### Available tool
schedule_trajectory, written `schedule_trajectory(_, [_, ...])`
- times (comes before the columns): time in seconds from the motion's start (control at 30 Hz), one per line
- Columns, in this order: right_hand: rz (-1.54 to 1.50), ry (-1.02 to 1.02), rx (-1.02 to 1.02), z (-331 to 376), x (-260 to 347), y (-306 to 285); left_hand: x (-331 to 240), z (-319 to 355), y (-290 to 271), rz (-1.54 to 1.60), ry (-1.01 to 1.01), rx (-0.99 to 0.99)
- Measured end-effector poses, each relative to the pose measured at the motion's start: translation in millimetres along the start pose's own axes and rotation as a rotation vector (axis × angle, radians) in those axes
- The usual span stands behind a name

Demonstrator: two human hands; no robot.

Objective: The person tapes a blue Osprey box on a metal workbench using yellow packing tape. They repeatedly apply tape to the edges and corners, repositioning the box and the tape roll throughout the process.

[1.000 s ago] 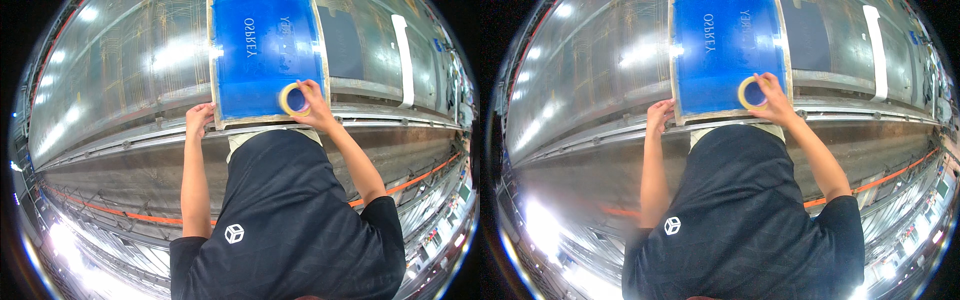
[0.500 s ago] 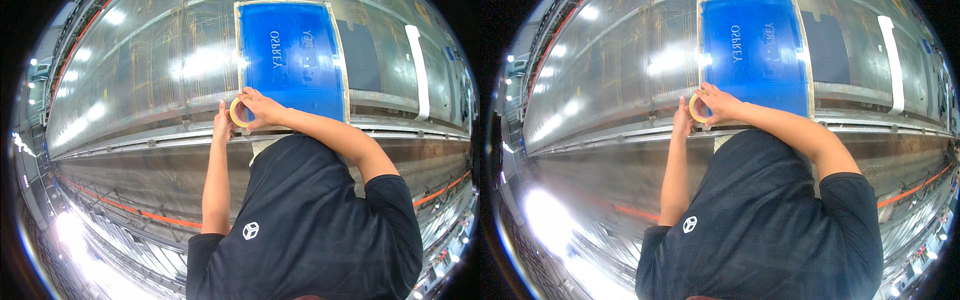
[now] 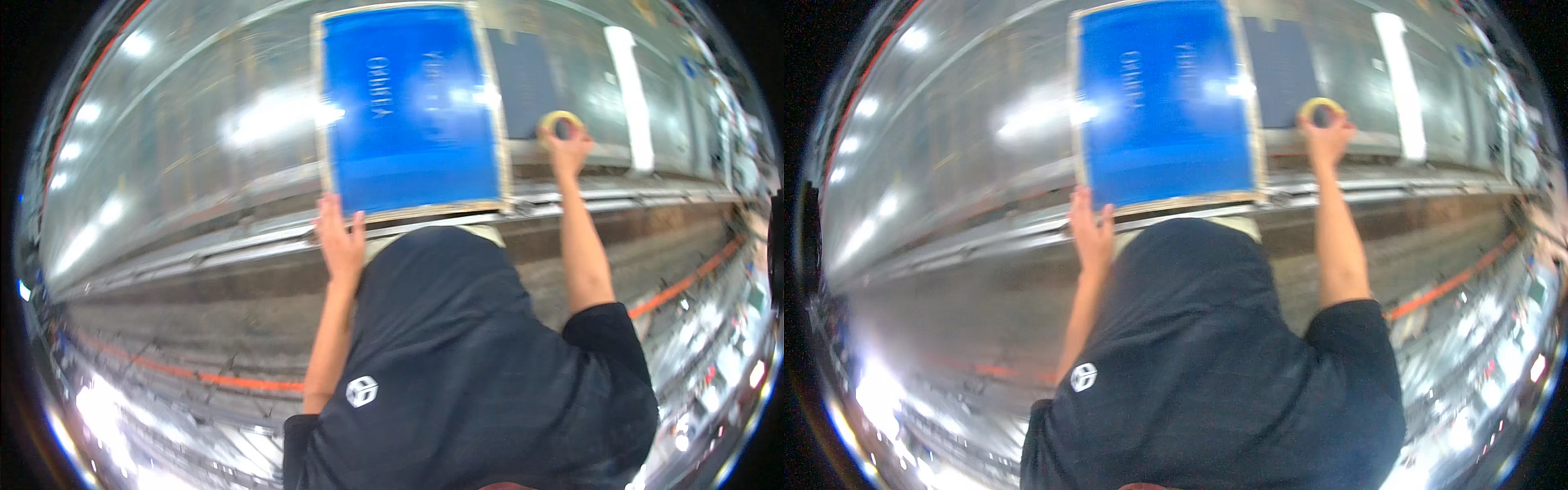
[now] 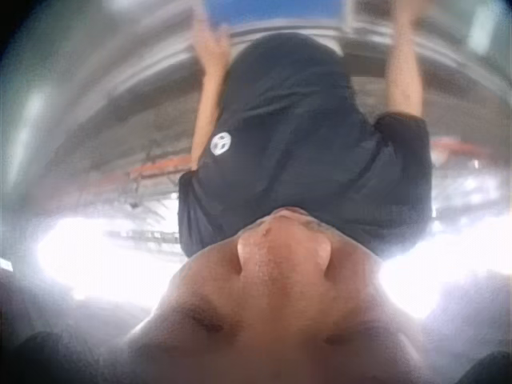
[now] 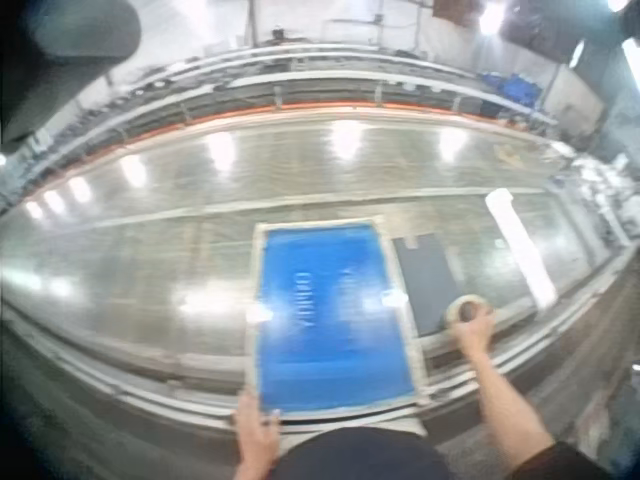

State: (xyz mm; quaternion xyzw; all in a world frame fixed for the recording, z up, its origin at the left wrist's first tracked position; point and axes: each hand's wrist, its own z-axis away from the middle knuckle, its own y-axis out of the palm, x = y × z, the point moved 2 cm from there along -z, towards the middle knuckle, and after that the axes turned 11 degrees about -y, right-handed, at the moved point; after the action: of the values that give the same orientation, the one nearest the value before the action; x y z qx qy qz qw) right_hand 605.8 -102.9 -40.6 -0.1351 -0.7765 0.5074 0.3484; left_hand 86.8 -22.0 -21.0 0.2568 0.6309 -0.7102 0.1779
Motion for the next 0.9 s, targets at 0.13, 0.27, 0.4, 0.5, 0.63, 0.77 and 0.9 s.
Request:
schedule_trajectory(0.13, [0.019, 0.074, -0.138, 23.8, -15.5, 18.4, -4.9, -6.1, 32.2, -0.167, -0.024, -0.003])
schedule_trajectory(0.27, [-0.347, -0.282, 0.087, 94.2, 76.7, -13.1, -11.7, -13.0, 35.5, -0.186, -0.056, -0.043])
schedule_trajectory(0.4, [-0.354, -0.451, 0.523, 167.3, 110.8, 1.5, -9.6, -4.3, 50.5, -0.170, -0.114, -0.026])
schedule_trajectory(0.5, [-0.117, -0.406, 0.396, 175.4, 113.1, 7.1, -6.8, -4.1, 50.7, -0.159, -0.174, -0.015])
schedule_trajectory(0.63, [-0.110, -0.225, 0.330, 172.6, 114.0, 18.1, -3.8, -13.5, 48.9, -0.036, -0.254, -0.006])
schedule_trajectory(0.77, [-0.264, 0.110, 0.236, 164.1, 101.6, 30.6, 3.6, -32.1, 43.6, 0.131, -0.388, 0.053])
schedule_trajectory(0.9, [-0.283, 0.197, 0.250, 151.2, 101.1, 30.2, 10.7, -49.9, 40.5, 0.317, -0.465, 0.123])
